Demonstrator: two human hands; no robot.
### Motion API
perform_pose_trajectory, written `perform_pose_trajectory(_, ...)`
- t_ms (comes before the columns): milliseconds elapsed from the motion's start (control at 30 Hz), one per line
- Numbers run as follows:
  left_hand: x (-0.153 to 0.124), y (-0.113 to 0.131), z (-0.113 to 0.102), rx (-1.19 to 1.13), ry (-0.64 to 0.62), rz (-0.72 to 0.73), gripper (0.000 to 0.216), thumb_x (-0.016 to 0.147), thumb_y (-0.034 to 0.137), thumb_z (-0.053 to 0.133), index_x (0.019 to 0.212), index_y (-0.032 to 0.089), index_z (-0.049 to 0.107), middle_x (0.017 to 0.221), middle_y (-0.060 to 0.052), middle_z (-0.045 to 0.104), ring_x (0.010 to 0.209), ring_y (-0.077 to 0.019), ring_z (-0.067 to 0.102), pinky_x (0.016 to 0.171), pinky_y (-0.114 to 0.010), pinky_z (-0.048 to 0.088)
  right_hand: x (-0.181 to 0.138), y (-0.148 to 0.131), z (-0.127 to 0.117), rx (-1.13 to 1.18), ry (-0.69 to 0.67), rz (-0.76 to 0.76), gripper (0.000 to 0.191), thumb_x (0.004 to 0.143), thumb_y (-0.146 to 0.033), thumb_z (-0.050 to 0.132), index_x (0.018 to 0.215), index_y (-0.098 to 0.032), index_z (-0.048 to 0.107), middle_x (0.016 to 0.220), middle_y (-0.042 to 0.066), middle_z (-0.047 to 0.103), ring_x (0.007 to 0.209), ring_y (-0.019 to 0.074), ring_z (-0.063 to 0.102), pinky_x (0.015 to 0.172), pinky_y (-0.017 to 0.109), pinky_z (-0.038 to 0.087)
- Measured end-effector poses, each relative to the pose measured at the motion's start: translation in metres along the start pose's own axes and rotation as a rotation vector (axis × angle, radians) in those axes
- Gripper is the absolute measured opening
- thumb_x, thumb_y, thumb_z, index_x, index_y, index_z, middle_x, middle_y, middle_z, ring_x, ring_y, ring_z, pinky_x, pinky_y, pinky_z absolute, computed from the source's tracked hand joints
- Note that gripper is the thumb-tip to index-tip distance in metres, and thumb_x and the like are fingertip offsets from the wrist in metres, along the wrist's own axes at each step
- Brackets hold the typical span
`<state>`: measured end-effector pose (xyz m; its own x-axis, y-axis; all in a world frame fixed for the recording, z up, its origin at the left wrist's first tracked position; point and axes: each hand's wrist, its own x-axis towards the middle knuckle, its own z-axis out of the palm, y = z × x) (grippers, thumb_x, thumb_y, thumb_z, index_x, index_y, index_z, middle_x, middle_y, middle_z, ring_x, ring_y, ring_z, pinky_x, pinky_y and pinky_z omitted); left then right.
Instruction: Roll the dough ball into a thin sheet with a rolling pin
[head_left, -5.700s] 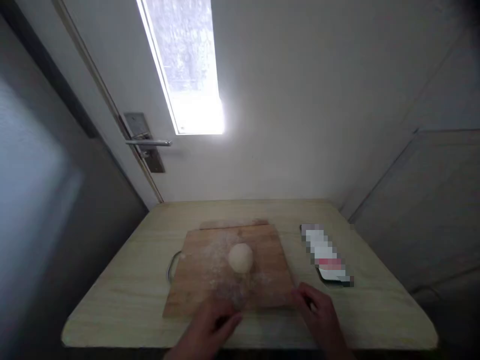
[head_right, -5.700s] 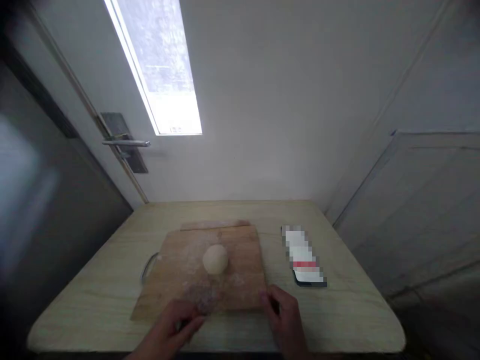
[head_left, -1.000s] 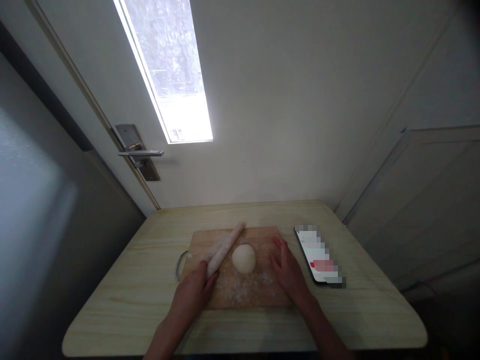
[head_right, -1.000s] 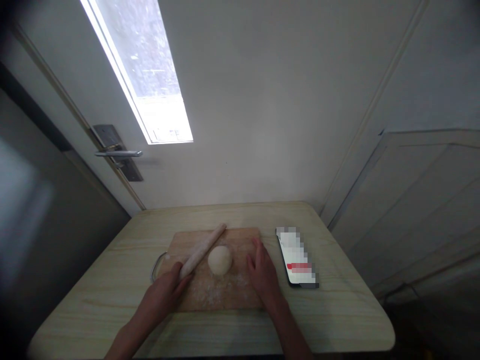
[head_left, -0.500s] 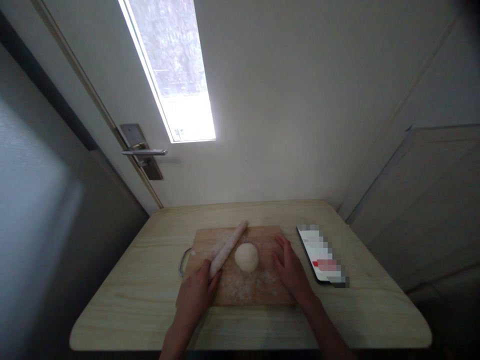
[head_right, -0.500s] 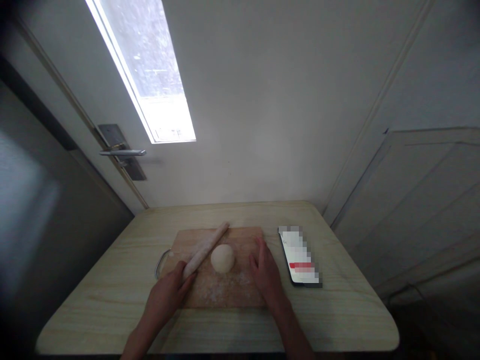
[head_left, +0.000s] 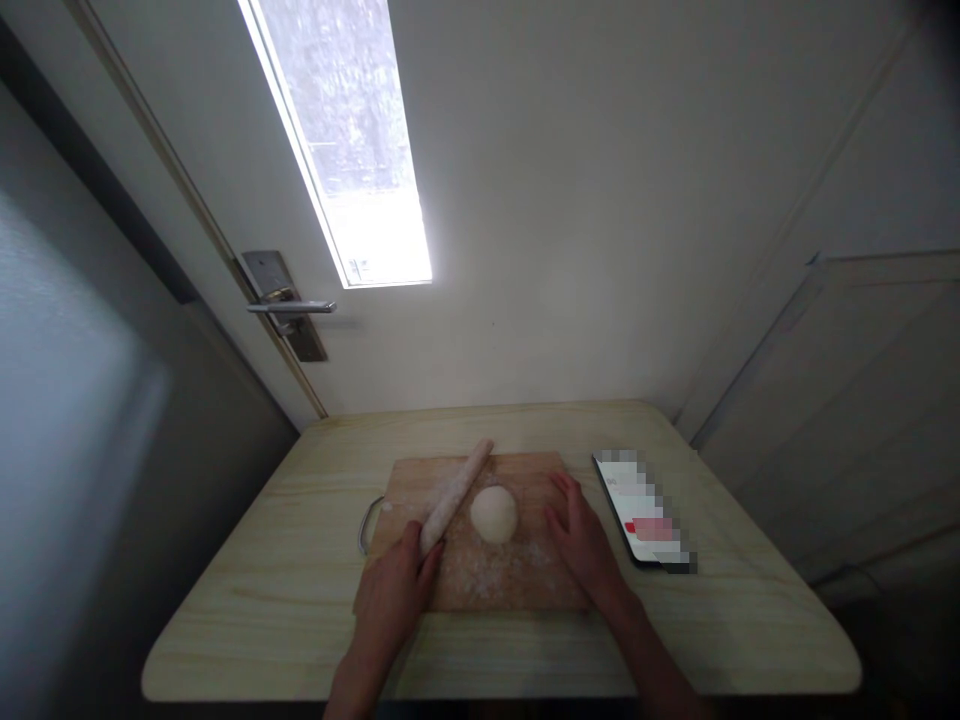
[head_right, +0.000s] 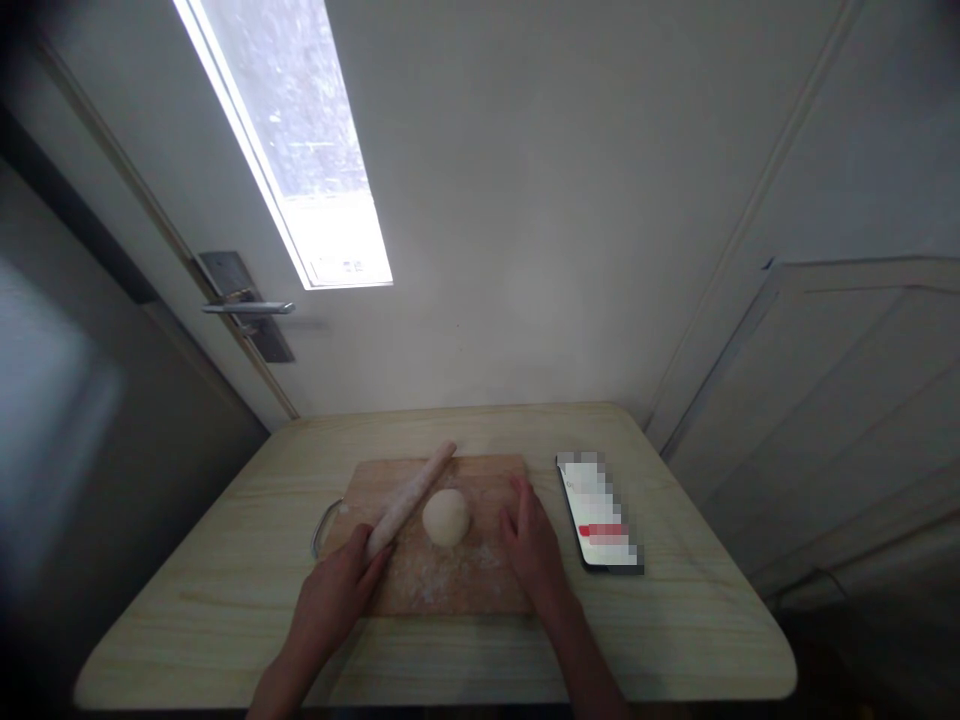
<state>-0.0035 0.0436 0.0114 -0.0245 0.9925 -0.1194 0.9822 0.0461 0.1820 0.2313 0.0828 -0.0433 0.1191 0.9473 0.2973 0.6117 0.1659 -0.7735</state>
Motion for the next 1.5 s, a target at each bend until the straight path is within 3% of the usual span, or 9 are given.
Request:
perform_pose_trajectory(233, 0.001, 0.014, -0.002, 0.113, -0.034, 0.017, 0.024, 0.086, 0.029, 0.028, 0.101, 0.016, 0.042, 0.097, -0.011, 0.058, 0.075, -0.0229, 0.061, 0.06, -0.032, 0.042, -0.001, -0.001, 0.0, -0.01, 0.001, 0.022, 0.042, 0.078, -0.025, 0.037, 0.119, -0.017, 0.035, 0.121, 0.012, 0.048, 0.112, 0.0191, 0.044, 0.091, 0.038, 0.038)
perform_pose_trajectory(467, 0.006, 0.017, 0.001, 0.056, 0.027, 0.095, 0.023, 0.084, 0.029, 0.032, 0.099, 0.015, 0.045, 0.099, -0.011, 0.056, 0.093, -0.0253, 0.054, 0.067, -0.033, 0.042, -0.001, -0.001, 0.001, -0.014, -0.005, 0.018, 0.043, 0.078, -0.025, 0.037, 0.12, -0.015, 0.035, 0.121, 0.013, 0.047, 0.112, 0.0191, 0.044, 0.093, 0.037, 0.036)
perform_pose_trajectory(700, 0.011, -0.003, -0.002, -0.147, 0.02, 0.121, 0.027, 0.083, 0.036, 0.035, 0.096, 0.016, 0.049, 0.091, -0.008, 0.061, 0.083, -0.0221, 0.057, 0.069, -0.031, 0.041, -0.002, -0.001, 0.001, -0.016, 0.026, -0.011, 0.042, 0.078, -0.024, 0.037, 0.119, -0.018, 0.036, 0.12, 0.011, 0.049, 0.111, 0.0189, 0.045, 0.092, 0.038, 0.037)
perform_pose_trajectory(933, 0.013, -0.007, -0.019, -0.463, 0.153, 0.225, 0.028, 0.082, 0.039, 0.036, 0.09, 0.017, 0.051, 0.086, -0.006, 0.06, 0.082, -0.0198, 0.055, 0.073, -0.03, 0.041, -0.003, 0.004, 0.002, -0.003, 0.027, -0.015, 0.041, 0.077, -0.025, 0.038, 0.118, -0.018, 0.037, 0.118, 0.011, 0.05, 0.109, 0.0192, 0.047, 0.091, 0.039, 0.039)
perform_pose_trajectory(1067, 0.009, -0.002, -0.042, -0.433, 0.092, 0.297, 0.025, 0.082, 0.037, 0.04, 0.093, 0.019, 0.051, 0.09, -0.005, 0.06, 0.084, -0.0196, 0.054, 0.073, -0.03, 0.041, 0.003, -0.009, -0.011, 0.001, 0.123, -0.068, 0.038, 0.078, -0.029, 0.038, 0.115, -0.018, 0.04, 0.116, 0.01, 0.051, 0.108, 0.0194, 0.046, 0.092, 0.04, 0.037)
perform_pose_trajectory(1200, 0.008, 0.004, -0.051, -0.324, 0.02, 0.371, 0.024, 0.081, 0.038, 0.04, 0.092, 0.02, 0.052, 0.088, -0.004, 0.06, 0.082, -0.0195, 0.054, 0.071, -0.029, 0.039, 0.024, -0.043, -0.03, -0.067, 0.285, -0.244, 0.031, 0.081, -0.03, 0.036, 0.108, -0.019, 0.047, 0.116, 0.009, 0.049, 0.111, 0.0185, 0.043, 0.094, 0.039, 0.034)
perform_pose_trajectory(1300, 0.009, 0.009, -0.049, -0.262, -0.009, 0.39, 0.025, 0.082, 0.039, 0.04, 0.092, 0.02, 0.052, 0.089, -0.004, 0.06, 0.083, -0.0194, 0.054, 0.072, -0.028, 0.039, 0.044, -0.07, -0.034, -0.2, 0.2, -0.386, 0.028, 0.083, -0.028, 0.033, 0.102, -0.019, 0.052, 0.113, 0.009, 0.052, 0.109, 0.0183, 0.043, 0.095, 0.038, 0.032)
perform_pose_trajectory(1367, 0.009, 0.011, -0.046, -0.235, -0.023, 0.389, 0.025, 0.081, 0.039, 0.04, 0.093, 0.02, 0.052, 0.09, -0.004, 0.06, 0.084, -0.0195, 0.054, 0.073, -0.028, 0.038, 0.055, -0.081, -0.032, -0.33, 0.049, -0.429, 0.028, 0.085, -0.029, 0.033, 0.095, -0.018, 0.056, 0.103, 0.007, 0.059, 0.1, 0.0181, 0.05, 0.095, 0.037, 0.03)
perform_pose_trajectory(1500, 0.009, 0.01, -0.041, -0.224, -0.054, 0.394, 0.026, 0.082, 0.039, 0.04, 0.095, 0.02, 0.052, 0.091, -0.004, 0.06, 0.084, -0.0194, 0.054, 0.072, -0.027, 0.039, 0.066, -0.089, -0.025, -0.592, -0.195, -0.351, 0.036, 0.087, -0.036, 0.028, 0.081, -0.019, 0.06, 0.072, 0.005, 0.065, 0.07, 0.0165, 0.058, 0.07, 0.028, 0.039)
